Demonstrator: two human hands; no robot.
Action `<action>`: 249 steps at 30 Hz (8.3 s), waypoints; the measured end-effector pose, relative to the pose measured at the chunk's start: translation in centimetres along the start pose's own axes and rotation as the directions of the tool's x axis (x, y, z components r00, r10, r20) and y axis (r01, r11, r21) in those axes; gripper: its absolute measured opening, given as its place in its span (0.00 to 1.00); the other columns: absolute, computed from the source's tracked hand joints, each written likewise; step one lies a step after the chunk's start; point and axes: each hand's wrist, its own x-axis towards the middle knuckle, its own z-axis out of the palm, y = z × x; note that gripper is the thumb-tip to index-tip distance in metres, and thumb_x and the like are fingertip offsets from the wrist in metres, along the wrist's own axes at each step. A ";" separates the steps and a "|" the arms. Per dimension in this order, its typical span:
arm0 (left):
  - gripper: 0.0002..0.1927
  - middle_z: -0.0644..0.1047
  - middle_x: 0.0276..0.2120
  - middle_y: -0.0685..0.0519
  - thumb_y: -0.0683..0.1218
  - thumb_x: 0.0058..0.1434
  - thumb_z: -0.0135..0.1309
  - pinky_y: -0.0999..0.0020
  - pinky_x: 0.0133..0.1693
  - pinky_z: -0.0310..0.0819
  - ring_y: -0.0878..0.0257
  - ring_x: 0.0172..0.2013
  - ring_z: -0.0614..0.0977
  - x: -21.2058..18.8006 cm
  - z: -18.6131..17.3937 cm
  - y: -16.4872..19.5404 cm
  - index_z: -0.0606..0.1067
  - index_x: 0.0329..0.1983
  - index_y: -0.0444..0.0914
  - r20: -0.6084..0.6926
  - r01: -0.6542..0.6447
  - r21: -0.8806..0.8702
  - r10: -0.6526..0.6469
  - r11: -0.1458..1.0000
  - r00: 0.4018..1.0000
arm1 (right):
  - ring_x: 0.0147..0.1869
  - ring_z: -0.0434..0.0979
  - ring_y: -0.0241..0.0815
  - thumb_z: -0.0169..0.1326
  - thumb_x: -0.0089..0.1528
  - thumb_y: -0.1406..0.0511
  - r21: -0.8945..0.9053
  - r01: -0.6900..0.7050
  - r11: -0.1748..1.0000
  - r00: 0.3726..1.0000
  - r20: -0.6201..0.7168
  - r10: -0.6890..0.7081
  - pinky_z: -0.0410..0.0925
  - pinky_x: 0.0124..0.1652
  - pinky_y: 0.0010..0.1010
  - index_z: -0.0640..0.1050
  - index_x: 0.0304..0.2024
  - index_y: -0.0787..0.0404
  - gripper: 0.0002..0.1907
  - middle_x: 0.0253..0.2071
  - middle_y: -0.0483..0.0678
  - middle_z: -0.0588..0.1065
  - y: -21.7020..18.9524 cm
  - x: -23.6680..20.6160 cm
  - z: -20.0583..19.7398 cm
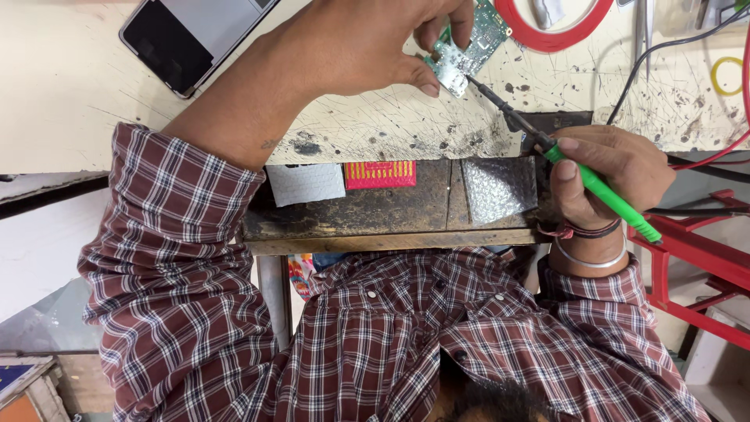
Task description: The person holds a green circuit board in one hand and a soldering iron in the other, soldering components on the board at a workbench. They reposition the board and continue soldering different points, then set the iron aside and work on the board with a small hand tool.
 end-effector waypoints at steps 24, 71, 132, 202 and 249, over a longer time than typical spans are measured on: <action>0.35 0.76 0.36 0.53 0.41 0.56 0.75 0.63 0.36 0.76 0.63 0.37 0.80 -0.1 0.0 -0.2 0.74 0.66 0.41 -0.029 -0.078 0.003 0.078 0.997 0.997 | 0.35 0.84 0.52 0.57 0.74 0.63 -0.001 -0.003 1.000 1.000 0.027 0.003 0.77 0.37 0.35 0.75 0.43 0.68 0.12 0.34 0.58 0.79 -0.4 0.5 0.1; 0.37 0.77 0.39 0.53 0.40 0.57 0.74 0.63 0.38 0.75 0.63 0.39 0.79 -0.1 -0.2 0.0 0.72 0.68 0.43 -0.008 -0.050 -0.055 0.050 0.997 0.999 | 0.37 0.84 0.51 0.59 0.74 0.63 -0.046 0.010 0.999 0.999 0.048 -0.008 0.76 0.38 0.33 0.78 0.44 0.66 0.11 0.37 0.55 0.80 -0.7 0.5 -0.1; 0.36 0.79 0.41 0.52 0.41 0.56 0.75 0.63 0.38 0.77 0.63 0.38 0.80 0.0 -0.4 0.4 0.73 0.66 0.41 -0.021 -0.064 -0.005 0.064 0.998 0.998 | 0.35 0.84 0.51 0.58 0.73 0.64 -0.084 -0.020 0.996 0.999 0.031 0.022 0.74 0.36 0.33 0.78 0.44 0.67 0.10 0.36 0.55 0.80 -1.2 0.7 -0.1; 0.37 0.79 0.41 0.52 0.41 0.54 0.75 0.62 0.38 0.76 0.63 0.38 0.80 0.0 -0.3 0.4 0.73 0.67 0.41 -0.030 -0.074 -0.032 0.073 0.997 0.997 | 0.33 0.83 0.51 0.58 0.71 0.67 0.008 0.029 1.000 0.999 0.044 -0.030 0.75 0.36 0.33 0.77 0.42 0.70 0.09 0.34 0.58 0.79 -0.5 0.5 -0.1; 0.37 0.79 0.42 0.52 0.40 0.53 0.75 0.63 0.39 0.77 0.62 0.39 0.81 0.1 -0.5 0.5 0.73 0.66 0.42 -0.029 -0.062 -0.041 0.061 0.997 0.998 | 0.35 0.83 0.51 0.58 0.73 0.65 0.048 0.007 0.999 1.000 -0.022 -0.006 0.76 0.36 0.34 0.76 0.42 0.70 0.11 0.35 0.59 0.79 -0.8 0.9 0.1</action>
